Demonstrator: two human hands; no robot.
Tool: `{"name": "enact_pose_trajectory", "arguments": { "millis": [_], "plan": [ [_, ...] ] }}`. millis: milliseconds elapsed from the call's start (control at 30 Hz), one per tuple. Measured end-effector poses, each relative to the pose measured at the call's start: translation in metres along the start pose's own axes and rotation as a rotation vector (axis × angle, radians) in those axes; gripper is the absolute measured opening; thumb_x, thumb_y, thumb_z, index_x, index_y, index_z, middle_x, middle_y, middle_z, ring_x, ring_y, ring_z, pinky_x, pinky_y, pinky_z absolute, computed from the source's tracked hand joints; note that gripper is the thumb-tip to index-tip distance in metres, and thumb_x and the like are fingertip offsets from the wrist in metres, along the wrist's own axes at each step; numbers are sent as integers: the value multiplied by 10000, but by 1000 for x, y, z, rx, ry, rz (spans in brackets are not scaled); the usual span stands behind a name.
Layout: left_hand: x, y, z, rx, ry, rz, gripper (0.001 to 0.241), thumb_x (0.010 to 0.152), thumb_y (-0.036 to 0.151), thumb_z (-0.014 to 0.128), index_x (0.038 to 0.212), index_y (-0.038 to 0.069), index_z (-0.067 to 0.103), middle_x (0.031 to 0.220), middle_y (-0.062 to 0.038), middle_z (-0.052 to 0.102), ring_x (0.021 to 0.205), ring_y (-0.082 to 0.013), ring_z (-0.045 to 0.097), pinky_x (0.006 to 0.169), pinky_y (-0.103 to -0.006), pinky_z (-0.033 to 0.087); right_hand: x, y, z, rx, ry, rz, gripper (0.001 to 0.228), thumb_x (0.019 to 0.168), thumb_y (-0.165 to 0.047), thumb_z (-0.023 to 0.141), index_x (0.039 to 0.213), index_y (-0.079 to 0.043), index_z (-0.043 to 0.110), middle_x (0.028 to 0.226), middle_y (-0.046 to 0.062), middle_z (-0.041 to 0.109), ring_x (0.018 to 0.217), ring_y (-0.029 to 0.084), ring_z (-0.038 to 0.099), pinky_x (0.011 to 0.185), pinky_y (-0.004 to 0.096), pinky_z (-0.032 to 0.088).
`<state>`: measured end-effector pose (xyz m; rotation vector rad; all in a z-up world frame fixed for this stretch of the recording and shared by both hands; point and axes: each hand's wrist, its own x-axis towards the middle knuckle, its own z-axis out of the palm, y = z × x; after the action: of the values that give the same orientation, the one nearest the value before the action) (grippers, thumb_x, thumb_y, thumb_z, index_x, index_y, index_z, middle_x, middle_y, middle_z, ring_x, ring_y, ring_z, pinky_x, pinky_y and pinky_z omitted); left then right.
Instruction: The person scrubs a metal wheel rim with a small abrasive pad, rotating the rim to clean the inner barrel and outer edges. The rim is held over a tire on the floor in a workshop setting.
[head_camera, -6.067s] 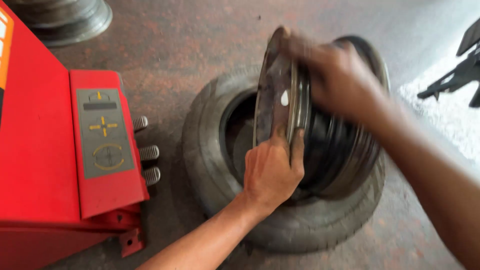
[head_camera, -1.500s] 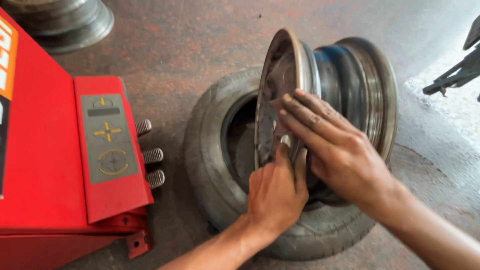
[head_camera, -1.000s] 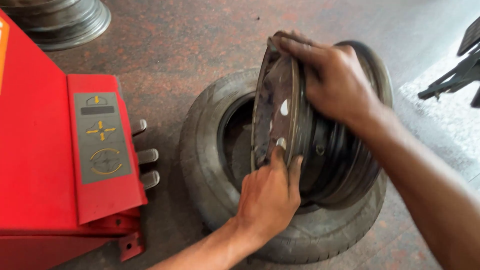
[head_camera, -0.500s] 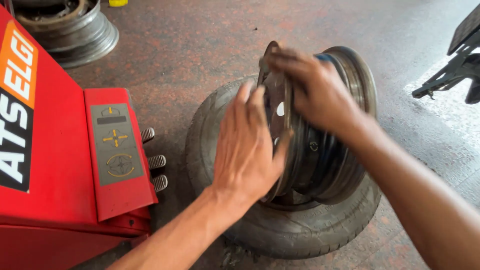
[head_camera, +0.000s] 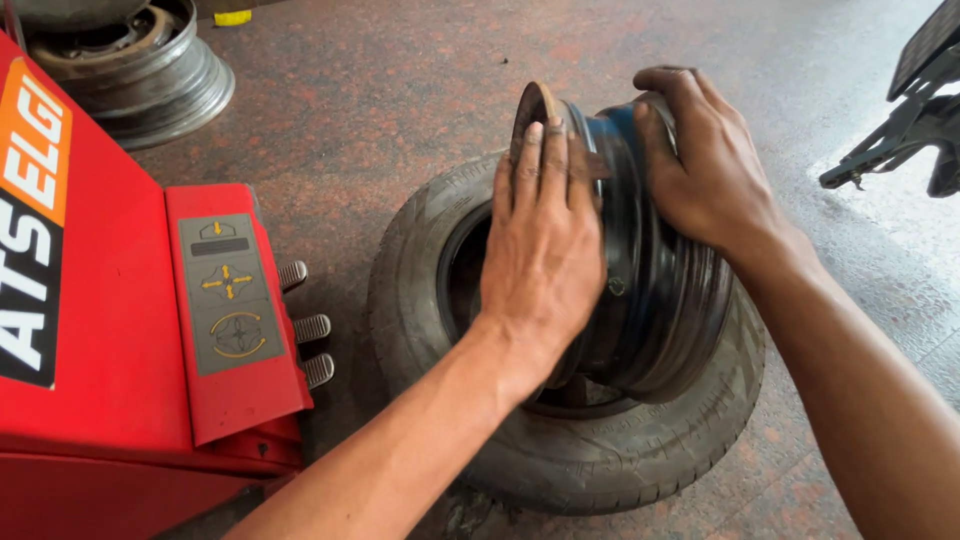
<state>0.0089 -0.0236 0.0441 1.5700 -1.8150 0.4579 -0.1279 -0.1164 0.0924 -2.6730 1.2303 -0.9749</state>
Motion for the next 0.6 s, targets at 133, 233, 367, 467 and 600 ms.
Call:
{"name": "enact_pose_trajectory", "arguments": {
  "millis": [133, 233, 367, 467, 600],
  "plan": [
    [-47, 26, -18, 42, -131, 96, 500, 991, 51, 393, 1439, -162, 456, 1546, -320, 445, 1506, -392, 352, 1276, -513, 240, -5, 1, 14, -262, -9, -141, 417, 1122, -307, 418, 1270, 14, 641, 1268, 222, 684, 1233, 363, 629, 1074, 513, 447],
    [-40, 24, -15, 0, -144, 122, 510, 956, 44, 422, 1420, -165, 455, 1528, -317, 461, 1502, -388, 376, 1277, -512, 232, -1, 6, 15, -205, -4, -131, 423, 1155, -259, 403, 1184, 40, 699, 1196, 247, 716, 1108, 388, 677, 1011, 518, 490],
    [21, 13, 14, 87, -50, -58, 444, 973, 16, 464, 1375, -171, 497, 1512, -306, 471, 1477, -380, 396, 1278, -461, 242, -2, 9, 9, 81, 90, -108, 384, 1183, -203, 427, 1185, 45, 721, 1052, 238, 749, 851, 309, 736, 788, 450, 583],
    [13, 22, 13, 94, -36, -127, 414, 967, 5, 494, 1342, -160, 551, 1518, -293, 490, 1497, -362, 405, 1278, -437, 260, -9, 7, 0, 269, 41, 149, 364, 1154, -225, 419, 1175, -33, 728, 806, 135, 735, 542, 172, 652, 497, 351, 529],
    [-16, 40, 4, 11, 74, -153, 454, 937, -23, 510, 1367, -156, 570, 1478, -307, 515, 1465, -372, 419, 1271, -495, 276, -12, 13, -3, 253, 91, 99, 355, 1164, -221, 449, 1146, -33, 750, 667, 79, 672, 449, 96, 527, 396, 311, 361]
  ]
}}
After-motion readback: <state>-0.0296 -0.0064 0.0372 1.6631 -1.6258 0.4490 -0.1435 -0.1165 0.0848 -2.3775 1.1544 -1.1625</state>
